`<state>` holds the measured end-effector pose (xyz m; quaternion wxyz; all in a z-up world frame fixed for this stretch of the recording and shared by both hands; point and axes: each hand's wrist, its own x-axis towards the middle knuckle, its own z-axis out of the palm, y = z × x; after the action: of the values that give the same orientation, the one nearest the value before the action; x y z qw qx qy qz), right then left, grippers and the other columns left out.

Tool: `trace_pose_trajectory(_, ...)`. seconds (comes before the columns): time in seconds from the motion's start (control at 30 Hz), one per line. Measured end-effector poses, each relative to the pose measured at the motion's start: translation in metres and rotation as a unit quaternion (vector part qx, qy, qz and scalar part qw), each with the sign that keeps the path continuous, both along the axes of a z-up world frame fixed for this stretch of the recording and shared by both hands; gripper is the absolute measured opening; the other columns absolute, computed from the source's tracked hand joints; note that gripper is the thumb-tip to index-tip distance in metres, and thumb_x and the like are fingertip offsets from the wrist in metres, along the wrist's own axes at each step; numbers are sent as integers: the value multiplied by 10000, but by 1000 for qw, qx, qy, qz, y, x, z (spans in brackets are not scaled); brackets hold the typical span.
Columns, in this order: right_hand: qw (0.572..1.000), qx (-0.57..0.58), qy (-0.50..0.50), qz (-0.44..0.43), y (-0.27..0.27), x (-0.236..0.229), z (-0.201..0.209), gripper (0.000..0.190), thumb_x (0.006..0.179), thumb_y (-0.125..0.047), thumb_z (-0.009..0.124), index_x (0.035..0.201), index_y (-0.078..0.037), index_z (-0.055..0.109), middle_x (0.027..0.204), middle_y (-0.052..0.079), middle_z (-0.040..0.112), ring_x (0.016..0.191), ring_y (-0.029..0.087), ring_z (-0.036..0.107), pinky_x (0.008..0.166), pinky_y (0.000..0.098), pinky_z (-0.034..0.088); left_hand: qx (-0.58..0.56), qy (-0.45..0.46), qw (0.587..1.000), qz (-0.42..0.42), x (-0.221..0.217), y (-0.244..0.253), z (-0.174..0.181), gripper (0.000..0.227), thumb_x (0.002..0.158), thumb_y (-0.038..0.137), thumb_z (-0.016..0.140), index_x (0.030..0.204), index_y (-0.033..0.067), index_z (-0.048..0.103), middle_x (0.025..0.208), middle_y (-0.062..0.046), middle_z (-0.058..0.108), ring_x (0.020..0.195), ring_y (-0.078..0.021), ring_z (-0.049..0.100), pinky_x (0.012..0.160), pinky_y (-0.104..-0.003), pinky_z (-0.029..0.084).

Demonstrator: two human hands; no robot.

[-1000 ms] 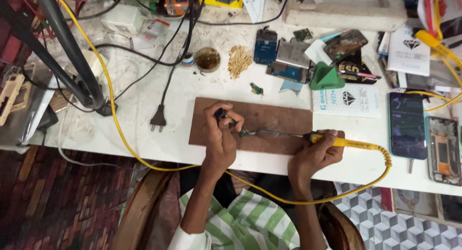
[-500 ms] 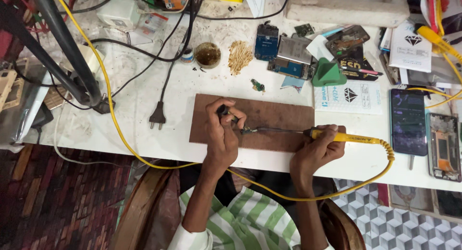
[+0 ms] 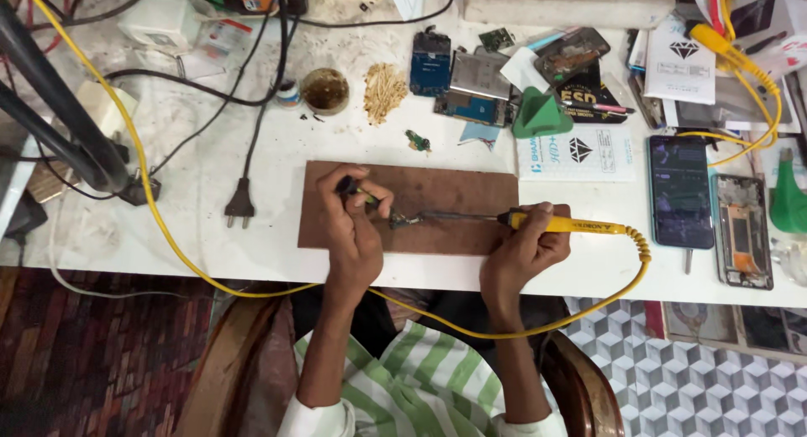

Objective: The person solders a small electronic component on a wooden board using a soldering iron and solder wire. They repeatedly apply heat and solder to the component, occasionally cleaning the iron tip in a small container.

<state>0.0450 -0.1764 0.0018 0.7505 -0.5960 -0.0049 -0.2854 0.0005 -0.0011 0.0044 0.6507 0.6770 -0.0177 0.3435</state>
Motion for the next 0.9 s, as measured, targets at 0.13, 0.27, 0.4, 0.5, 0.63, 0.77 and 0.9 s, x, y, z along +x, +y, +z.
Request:
trace_pose_trajectory(0.13, 1000, -19, 10, -16, -3, -2, -2, 350, 1137, -176, 502, 808, -60, 469, 640, -42, 428, 531, 20, 329, 481, 221, 272, -7, 3, 1000, 1, 0, -1, -1, 192, 1167, 142, 298, 1290, 23, 386, 817, -90, 551, 748, -141, 495, 774, -307, 467)
trace_pose_trajectory(0.27, 998, -52, -2, -23, -2, -3, 1, 340, 1149, -179, 496, 832, -60, 466, 669, -49, 424, 577, 14, 327, 513, 220, 272, -6, 4, 1000, 7, 4, 0, 1, 212, 1171, 178, 318, 1294, 20, 389, 807, -89, 549, 741, -140, 491, 756, -306, 463)
trace_pose_trajectory(0.4, 1000, -25, -4, -9, -3, -6, 1, 364, 1141, -170, 512, 799, -56, 463, 664, -45, 440, 558, 16, 333, 494, 225, 275, -11, 11, 1000, 7, 2, -2, -2, 255, 1193, 245, 325, 1304, 22, 379, 817, -90, 555, 749, -140, 491, 746, -311, 452)
trace_pose_trajectory(0.5, 999, -49, -8, -7, -2, -6, 3, 317, 1136, -181, 488, 845, -56, 473, 682, -53, 452, 578, 15, 349, 508, 220, 291, -11, 15, 1000, 20, 3, -1, -2, 284, 1183, 277, 338, 1300, 25, 394, 784, -81, 554, 728, -135, 477, 744, -314, 443)
trace_pose_trajectory(0.63, 996, -86, -8, -25, -5, -9, 2, 343, 1148, -184, 491, 829, -58, 481, 648, -62, 395, 558, 4, 292, 507, 206, 248, -5, 9, 1000, 6, 2, -1, -3, 299, 1188, 297, 323, 1302, 30, 391, 810, -78, 556, 740, -132, 491, 742, -307, 452)
trace_pose_trajectory(0.77, 999, -27, -1, -24, -4, -6, -2, 325, 1140, -201, 480, 844, -66, 475, 681, -49, 444, 577, 13, 360, 511, 217, 299, -6, 15, 1000, 15, 3, -1, -3, 267, 1179, 262, 330, 1291, 30, 400, 807, -80, 570, 731, -132, 496, 745, -307, 456)
trace_pose_trajectory(0.9, 999, 48, -5, -15, -6, -4, -7, 320, 1138, -210, 491, 852, -69, 466, 695, -40, 448, 586, 27, 370, 515, 228, 308, -11, 9, 1000, 4, 2, -1, -3, 206, 1176, 191, 324, 1279, 29, 400, 813, -81, 565, 745, -135, 503, 754, -306, 464)
